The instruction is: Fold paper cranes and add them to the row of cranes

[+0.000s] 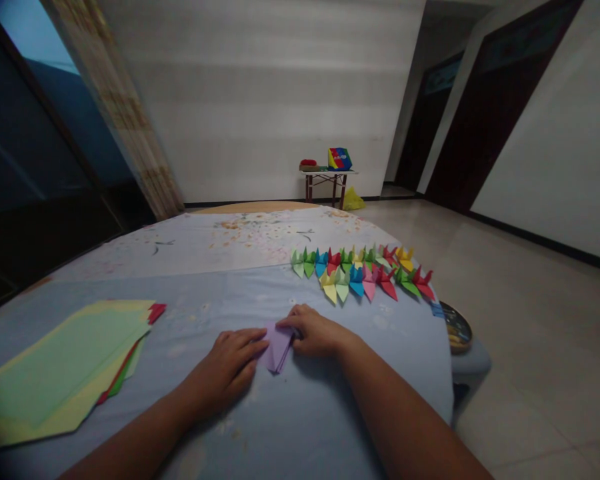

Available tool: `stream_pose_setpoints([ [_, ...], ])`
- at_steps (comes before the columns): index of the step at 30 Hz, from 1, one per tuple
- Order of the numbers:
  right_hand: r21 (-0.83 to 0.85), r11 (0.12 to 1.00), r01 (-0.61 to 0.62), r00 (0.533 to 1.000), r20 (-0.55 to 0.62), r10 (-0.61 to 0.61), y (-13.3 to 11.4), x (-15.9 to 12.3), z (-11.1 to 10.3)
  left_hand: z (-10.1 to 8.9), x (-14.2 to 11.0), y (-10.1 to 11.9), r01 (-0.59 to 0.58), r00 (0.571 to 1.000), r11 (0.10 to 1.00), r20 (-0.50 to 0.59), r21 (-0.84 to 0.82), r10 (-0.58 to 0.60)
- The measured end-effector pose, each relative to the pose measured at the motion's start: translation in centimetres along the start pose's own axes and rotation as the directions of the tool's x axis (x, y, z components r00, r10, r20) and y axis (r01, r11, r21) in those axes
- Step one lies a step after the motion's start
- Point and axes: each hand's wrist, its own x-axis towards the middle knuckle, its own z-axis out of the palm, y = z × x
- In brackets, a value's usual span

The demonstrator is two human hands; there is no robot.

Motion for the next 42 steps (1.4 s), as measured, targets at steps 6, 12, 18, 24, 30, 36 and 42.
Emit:
stream_pose_setpoints([
  [6, 0.108, 0.985, -0.138, 0.987, -0.074, 0.146, 0.9, 0.0, -0.6, 0.5, 0.6, 0.1, 0.025, 1.0, 1.0, -0.008, 0.0, -0.025],
  [12, 0.212, 0.954, -0.21, 0.973, -0.053, 0.226, 1.2, 0.4, 0.0, 0.6, 0.9, -0.1, 0.023, 1.0, 1.0, 0.003, 0.006, -0.023],
  [18, 0.169, 0.968, -0.187, 0.976, -0.078, 0.202, 1.6, 0.5, 0.3, 0.6, 1.2, 0.1, 0.007, 1.0, 0.999, 0.023, 0.031, -0.007],
  [24, 0.071, 0.986, -0.15, 0.983, -0.097, 0.157, 1.6, 0.6, 0.3, 0.7, 1.2, 0.1, 0.004, 1.0, 0.999, 0.025, 0.053, -0.005],
  [30, 0.091, 0.978, -0.187, 0.974, -0.113, 0.197, 1.0, 0.7, 0.5, 0.8, 1.2, 0.0, -0.017, 1.0, 0.996, 0.015, 0.092, 0.016],
  [36, 0.122, 0.971, -0.203, 0.971, -0.104, 0.216, 0.9, 0.8, 0.7, 0.9, 1.2, -0.1, -0.046, 0.999, 0.986, 0.014, 0.16, 0.044],
  [42, 0.03, 0.986, -0.166, 0.972, -0.161, 0.169, 1.2, 0.8, 0.6, 1.2, 1.3, -0.1, -0.064, 0.996, 0.976, 0.08, 0.206, 0.048],
])
